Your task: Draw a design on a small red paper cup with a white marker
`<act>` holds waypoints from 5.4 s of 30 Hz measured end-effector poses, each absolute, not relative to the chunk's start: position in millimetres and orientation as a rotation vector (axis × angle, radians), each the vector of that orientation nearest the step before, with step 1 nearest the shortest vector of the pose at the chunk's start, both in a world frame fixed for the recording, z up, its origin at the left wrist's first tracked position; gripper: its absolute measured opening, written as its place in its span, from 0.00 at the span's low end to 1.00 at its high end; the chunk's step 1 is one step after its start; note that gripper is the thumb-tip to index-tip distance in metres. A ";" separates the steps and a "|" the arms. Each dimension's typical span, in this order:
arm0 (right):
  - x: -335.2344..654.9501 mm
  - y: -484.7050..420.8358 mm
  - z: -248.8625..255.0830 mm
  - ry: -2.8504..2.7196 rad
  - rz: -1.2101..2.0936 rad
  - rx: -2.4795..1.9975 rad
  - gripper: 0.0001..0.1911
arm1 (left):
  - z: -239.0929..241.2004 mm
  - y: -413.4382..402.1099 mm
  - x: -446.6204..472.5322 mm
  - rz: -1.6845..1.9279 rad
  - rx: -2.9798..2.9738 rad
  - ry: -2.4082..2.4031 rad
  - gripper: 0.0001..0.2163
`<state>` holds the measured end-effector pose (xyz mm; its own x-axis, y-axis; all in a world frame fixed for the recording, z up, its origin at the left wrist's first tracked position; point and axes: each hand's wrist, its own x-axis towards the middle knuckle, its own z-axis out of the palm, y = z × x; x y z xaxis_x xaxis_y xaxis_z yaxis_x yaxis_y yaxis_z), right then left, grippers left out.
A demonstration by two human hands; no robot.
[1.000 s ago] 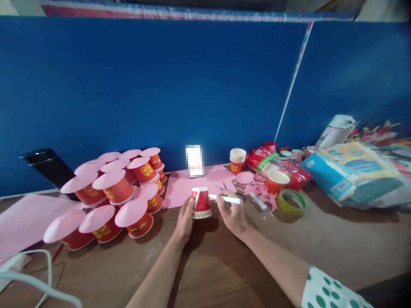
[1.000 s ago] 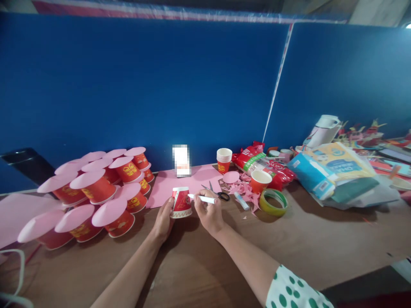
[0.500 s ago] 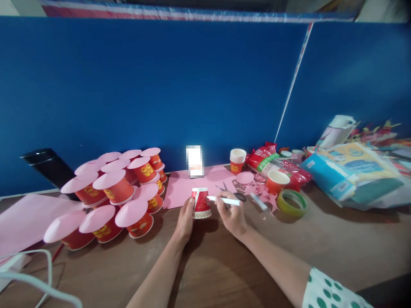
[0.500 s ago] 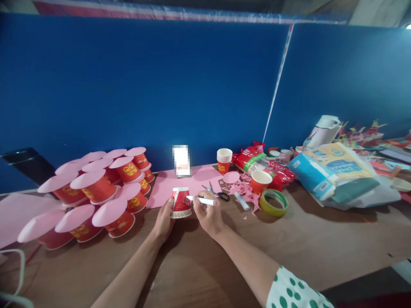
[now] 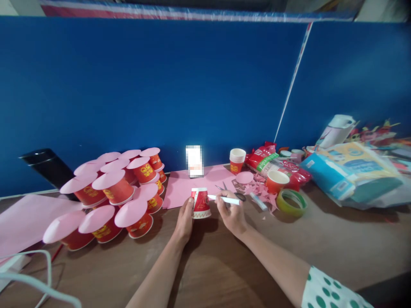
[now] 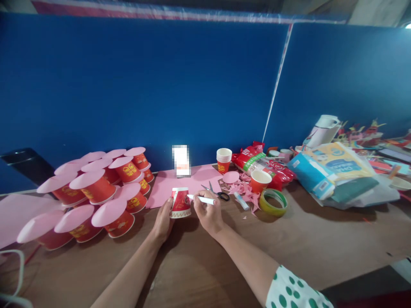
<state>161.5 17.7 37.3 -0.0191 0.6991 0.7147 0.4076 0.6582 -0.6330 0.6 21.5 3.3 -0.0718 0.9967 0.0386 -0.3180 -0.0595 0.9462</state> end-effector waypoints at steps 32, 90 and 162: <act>152.7 5.0 36.2 -1.744 0.159 -0.760 0.05 | 6.4 20.1 2.6 1.472 0.848 0.879 0.17; 154.6 8.0 37.0 -1.736 0.129 -0.811 0.06 | 9.9 19.0 3.9 1.495 0.782 0.898 0.18; 155.3 9.3 37.1 -1.707 0.151 -0.806 0.06 | 1.7 18.8 2.1 1.466 0.982 0.942 0.19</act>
